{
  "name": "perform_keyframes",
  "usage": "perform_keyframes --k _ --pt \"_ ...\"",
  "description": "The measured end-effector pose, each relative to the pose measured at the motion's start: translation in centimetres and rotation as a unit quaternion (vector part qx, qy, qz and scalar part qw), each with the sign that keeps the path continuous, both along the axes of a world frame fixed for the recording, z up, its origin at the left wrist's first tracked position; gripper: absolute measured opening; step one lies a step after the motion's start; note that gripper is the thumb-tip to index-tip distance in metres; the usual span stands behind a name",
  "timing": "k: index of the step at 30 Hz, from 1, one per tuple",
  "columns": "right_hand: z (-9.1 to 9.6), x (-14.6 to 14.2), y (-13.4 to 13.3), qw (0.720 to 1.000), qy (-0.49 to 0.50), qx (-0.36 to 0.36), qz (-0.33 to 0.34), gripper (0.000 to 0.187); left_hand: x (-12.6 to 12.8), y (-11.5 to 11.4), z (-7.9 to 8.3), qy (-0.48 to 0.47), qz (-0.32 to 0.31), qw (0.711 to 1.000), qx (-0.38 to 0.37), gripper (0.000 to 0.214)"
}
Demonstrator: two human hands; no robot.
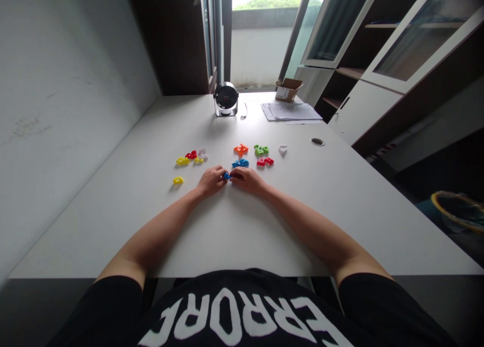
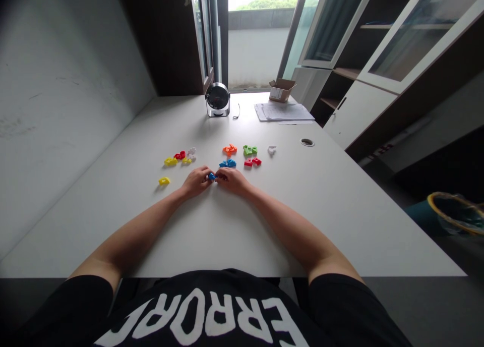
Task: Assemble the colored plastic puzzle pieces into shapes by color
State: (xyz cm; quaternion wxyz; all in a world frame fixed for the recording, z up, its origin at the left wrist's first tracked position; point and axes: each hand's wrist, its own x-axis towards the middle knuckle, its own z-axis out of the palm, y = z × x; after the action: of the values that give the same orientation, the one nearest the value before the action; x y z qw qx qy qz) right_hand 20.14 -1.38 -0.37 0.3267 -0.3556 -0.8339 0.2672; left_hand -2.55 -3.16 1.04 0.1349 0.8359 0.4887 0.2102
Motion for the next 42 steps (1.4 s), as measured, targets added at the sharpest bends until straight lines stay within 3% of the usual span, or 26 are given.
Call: perform_keyframes --k 42 --pt "-0.04 -0.05 -0.12 1.0 0.013 0.001 0.001 0.018 0.0 -0.11 0.28 0.0 -0.003 1.0 0.006 0.018"
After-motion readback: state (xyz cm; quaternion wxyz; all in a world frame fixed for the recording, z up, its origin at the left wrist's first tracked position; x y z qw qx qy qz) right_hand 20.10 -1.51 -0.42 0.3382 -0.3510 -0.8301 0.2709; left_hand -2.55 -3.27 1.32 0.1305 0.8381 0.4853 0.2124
